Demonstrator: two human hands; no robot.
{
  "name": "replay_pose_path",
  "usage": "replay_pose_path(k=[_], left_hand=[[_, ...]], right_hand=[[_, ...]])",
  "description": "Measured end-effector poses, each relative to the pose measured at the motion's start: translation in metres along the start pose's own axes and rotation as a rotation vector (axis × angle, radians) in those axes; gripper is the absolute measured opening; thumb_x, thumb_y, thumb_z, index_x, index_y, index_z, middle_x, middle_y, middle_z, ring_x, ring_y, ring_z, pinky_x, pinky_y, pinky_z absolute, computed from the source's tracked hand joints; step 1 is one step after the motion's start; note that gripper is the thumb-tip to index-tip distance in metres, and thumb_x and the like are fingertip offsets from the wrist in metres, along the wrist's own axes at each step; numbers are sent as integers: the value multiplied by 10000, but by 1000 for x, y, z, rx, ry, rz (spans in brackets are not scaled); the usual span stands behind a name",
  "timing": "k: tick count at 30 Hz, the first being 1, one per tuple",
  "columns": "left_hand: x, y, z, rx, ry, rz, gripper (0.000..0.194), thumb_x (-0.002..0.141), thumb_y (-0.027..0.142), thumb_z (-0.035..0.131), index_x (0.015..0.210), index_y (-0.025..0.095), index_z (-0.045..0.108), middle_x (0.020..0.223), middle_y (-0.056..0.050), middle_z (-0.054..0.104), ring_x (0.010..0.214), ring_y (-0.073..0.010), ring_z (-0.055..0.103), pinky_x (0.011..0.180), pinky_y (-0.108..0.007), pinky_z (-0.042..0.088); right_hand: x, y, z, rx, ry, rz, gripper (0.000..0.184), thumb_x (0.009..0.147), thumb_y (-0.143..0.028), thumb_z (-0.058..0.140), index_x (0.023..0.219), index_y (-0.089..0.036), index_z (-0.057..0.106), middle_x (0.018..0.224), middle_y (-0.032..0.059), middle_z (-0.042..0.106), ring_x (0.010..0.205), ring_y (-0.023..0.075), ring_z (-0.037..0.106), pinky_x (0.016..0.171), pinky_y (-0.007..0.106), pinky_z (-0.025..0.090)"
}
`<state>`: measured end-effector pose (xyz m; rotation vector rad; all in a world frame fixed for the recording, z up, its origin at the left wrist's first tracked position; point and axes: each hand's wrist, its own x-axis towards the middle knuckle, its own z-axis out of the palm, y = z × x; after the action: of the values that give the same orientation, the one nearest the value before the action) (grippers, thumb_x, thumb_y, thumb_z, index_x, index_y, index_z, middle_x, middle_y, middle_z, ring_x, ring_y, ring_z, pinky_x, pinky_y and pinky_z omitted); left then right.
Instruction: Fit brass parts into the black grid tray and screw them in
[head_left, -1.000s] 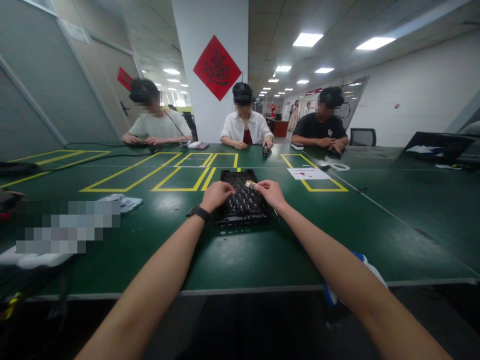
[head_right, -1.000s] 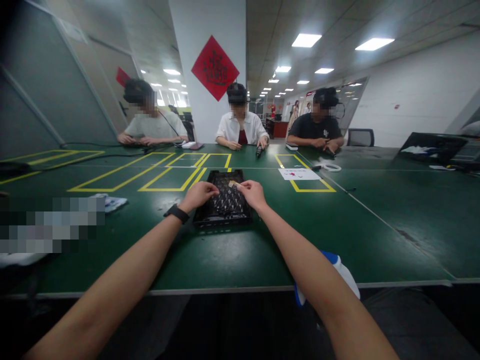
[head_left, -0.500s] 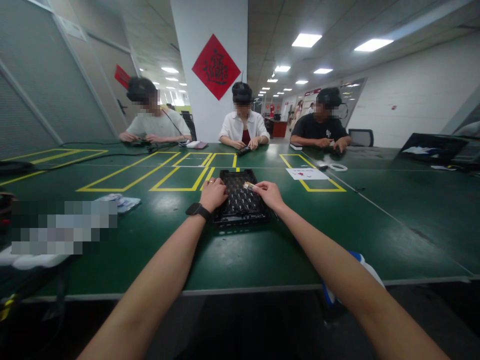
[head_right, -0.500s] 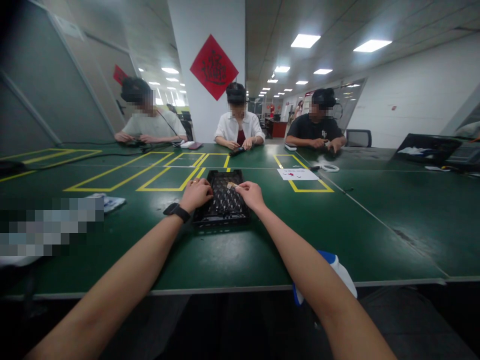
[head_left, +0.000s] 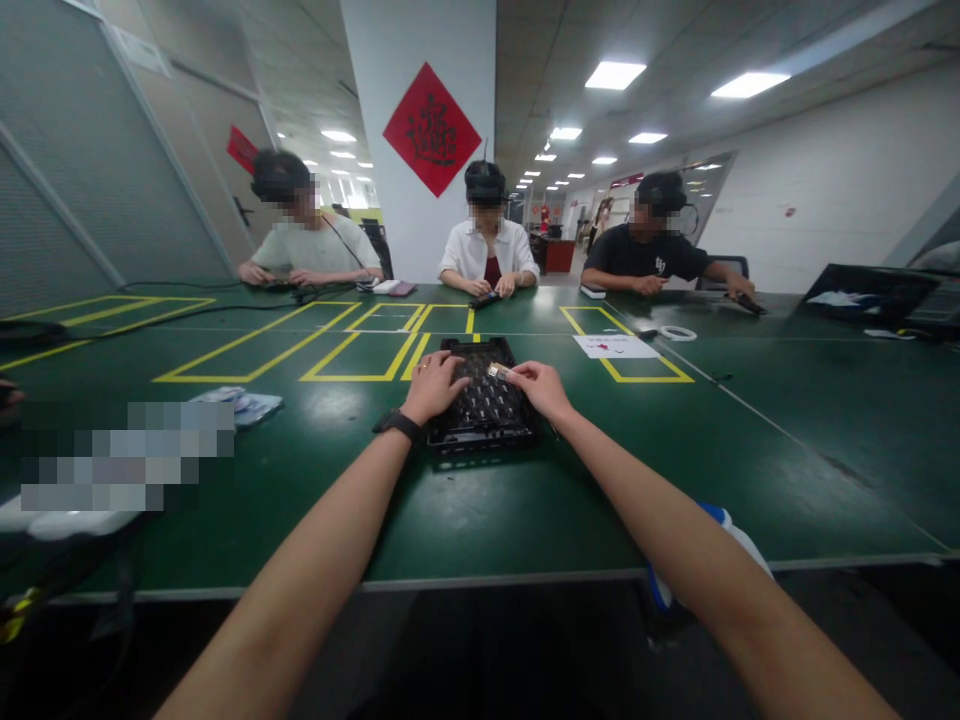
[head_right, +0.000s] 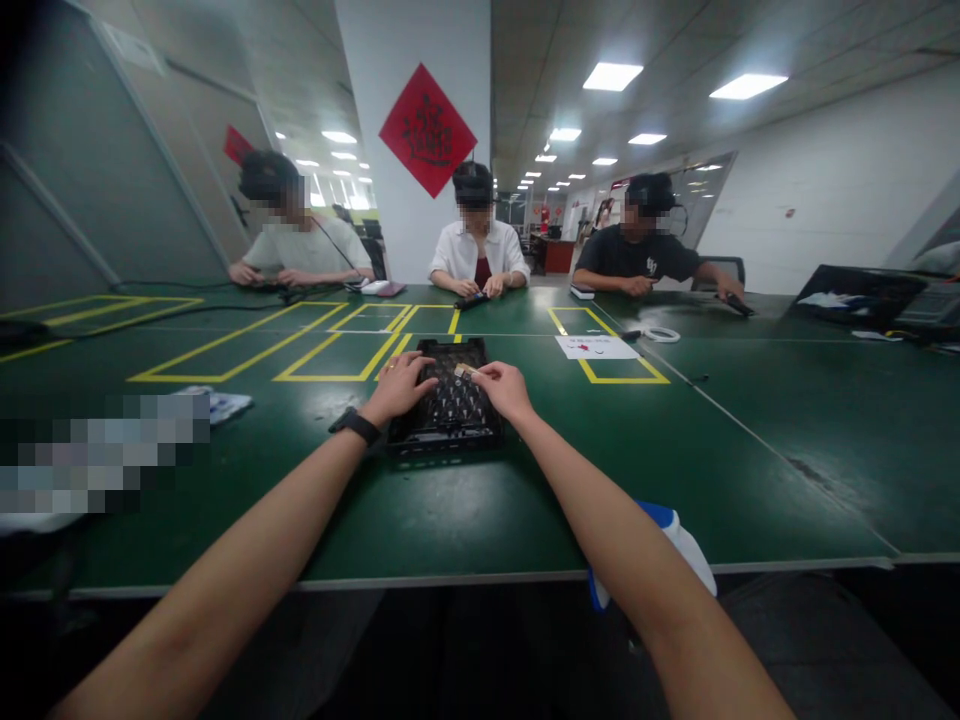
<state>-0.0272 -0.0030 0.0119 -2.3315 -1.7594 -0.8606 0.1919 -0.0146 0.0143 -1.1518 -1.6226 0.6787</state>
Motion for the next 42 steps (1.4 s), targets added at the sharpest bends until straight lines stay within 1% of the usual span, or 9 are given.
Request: replay_pose_path(k=[2, 5, 9, 12, 14, 20, 28, 34, 42], left_hand=[[1, -7, 8, -76, 66, -191, 528, 797, 370, 501, 1291, 200, 427, 1358, -121, 410, 1258, -289, 345, 1017, -454, 293], [5, -18, 19, -326, -8, -402, 541, 773, 249, 469, 1298, 139, 401, 1313, -125, 479, 1207, -244, 438, 992, -373, 360], [11, -27, 28, -554, -36, -428, 522, 739, 157, 413, 1258, 118, 449, 1286, -92, 525, 1175, -178, 488, 978, -268, 382], [15, -30, 33, -573, -10, -442, 516, 719, 162, 411, 1229, 152, 489, 1273, -59, 544, 1167, -173, 498, 969, -270, 391], [17, -32, 36, -563, 5, -477, 499, 709, 176, 418, 1198, 183, 516, 1242, -39, 569, 1130, -180, 526, 939, -288, 415], [19, -33, 41, -536, 32, -530, 468, 703, 214, 441, 1159, 197, 542, 1132, -51, 628, 1029, -198, 581, 861, -308, 452], [15, -36, 41, -570, -25, -462, 589, 634, 182, 501, 1222, 208, 489, 1244, -52, 560, 1128, -207, 522, 913, -321, 419], [15, -34, 44, -476, -7, -469, 538, 656, 182, 493, 1194, 202, 491, 1229, -80, 549, 1124, -226, 518, 923, -363, 410], [15, -33, 42, -456, -21, -425, 469, 716, 254, 470, 1181, 201, 499, 1213, -84, 547, 1106, -223, 518, 936, -370, 398]], right_hand=[[1, -6, 1, 10, -70, -16, 242, 678, -346, 641, 786, -132, 674, 713, 24, 665, 635, 109, 560, 640, 229, 425], [7, -18, 5, 3, -252, -26, 242, 657, -339, 665, 777, -129, 679, 648, -2, 632, 578, 86, 520, 585, 210, 401], [6, -29, 12, 14, -550, -44, 265, 651, -323, 681, 838, -135, 679, 626, -13, 624, 539, 76, 506, 528, 196, 389], [-6, -31, 14, 46, -659, -56, 267, 662, -324, 675, 851, -136, 668, 663, 1, 647, 581, 91, 554, 557, 206, 426], [-16, -31, 12, -14, -669, -79, 248, 664, -326, 674, 819, -132, 669, 669, 10, 650, 608, 101, 572, 585, 217, 444], [-29, -37, 9, -255, -587, -246, 220, 682, -330, 667, 776, -135, 705, 730, 32, 642, 642, 101, 549, 604, 213, 428], [-32, -47, 7, -365, -670, -439, 226, 777, -322, 605, 889, -163, 721, 759, 40, 606, 652, 100, 520, 624, 220, 391], [-29, -47, 3, -494, -716, -573, 238, 833, -300, 537, 900, -161, 718, 797, 63, 625, 745, 128, 550, 697, 244, 395], [-27, -44, 2, -435, -712, -608, 211, 795, -287, 590, 924, -182, 720, 785, 52, 642, 722, 129, 555, 691, 250, 402]])
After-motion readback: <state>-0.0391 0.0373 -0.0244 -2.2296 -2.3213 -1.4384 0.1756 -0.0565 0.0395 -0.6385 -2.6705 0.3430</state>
